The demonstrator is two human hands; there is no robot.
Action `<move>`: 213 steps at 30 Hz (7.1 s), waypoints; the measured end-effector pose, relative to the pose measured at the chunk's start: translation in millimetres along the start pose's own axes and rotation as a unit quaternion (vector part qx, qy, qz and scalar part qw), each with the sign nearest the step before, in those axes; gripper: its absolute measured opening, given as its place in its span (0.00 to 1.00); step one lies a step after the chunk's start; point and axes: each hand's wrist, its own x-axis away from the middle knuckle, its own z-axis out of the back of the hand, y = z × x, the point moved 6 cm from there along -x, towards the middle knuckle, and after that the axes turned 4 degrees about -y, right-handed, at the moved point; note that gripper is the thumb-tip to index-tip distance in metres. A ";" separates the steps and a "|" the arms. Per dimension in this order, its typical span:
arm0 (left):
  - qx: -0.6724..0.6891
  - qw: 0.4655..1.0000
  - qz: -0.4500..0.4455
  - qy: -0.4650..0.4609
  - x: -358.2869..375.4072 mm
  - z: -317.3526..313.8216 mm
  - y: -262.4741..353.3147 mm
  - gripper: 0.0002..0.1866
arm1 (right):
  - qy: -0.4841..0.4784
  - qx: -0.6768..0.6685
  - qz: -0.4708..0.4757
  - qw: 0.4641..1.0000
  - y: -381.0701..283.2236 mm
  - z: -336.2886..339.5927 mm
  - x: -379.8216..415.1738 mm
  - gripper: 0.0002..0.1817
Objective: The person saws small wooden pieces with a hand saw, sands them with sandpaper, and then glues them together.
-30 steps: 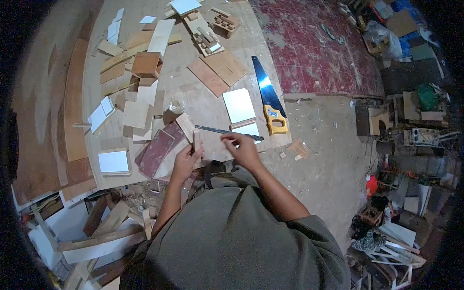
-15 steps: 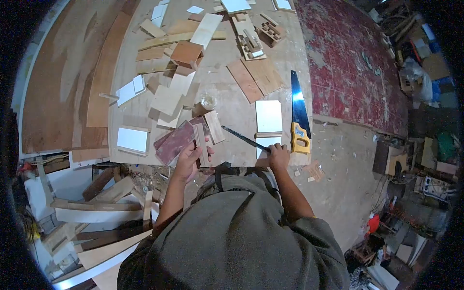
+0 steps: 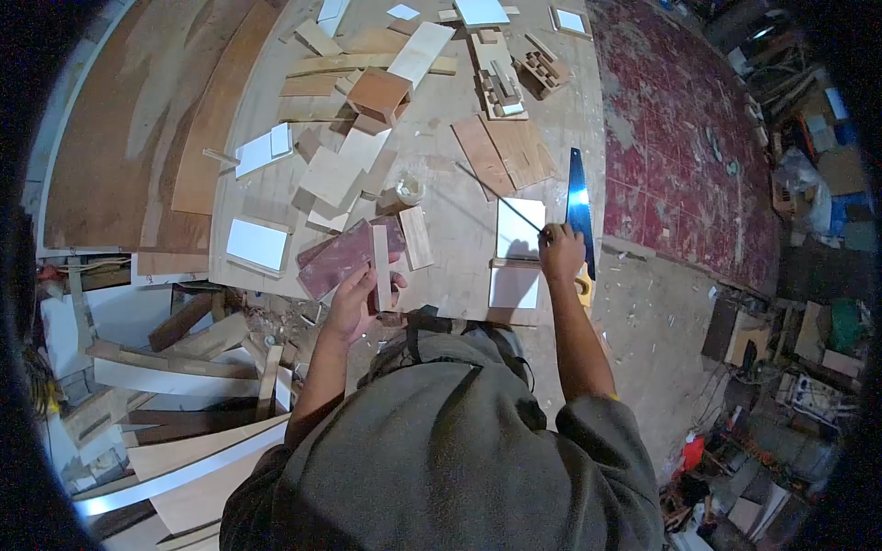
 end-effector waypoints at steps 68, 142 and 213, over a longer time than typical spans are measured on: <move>0.071 0.951 -0.139 0.268 38.7 43.2 32.6 0.21 | -0.236 -0.077 0.410 0.878 -271.6 -85.9 -108.0 0.08; 0.104 0.975 -0.090 0.176 17.9 -2.3 38.1 0.22 | -0.251 -0.741 -0.146 0.605 -202.9 72.8 -36.1 0.07; 0.161 0.967 -0.193 -0.036 55.2 -277.5 -30.4 0.21 | 0.053 -0.408 0.433 0.802 -63.9 356.0 143.3 0.12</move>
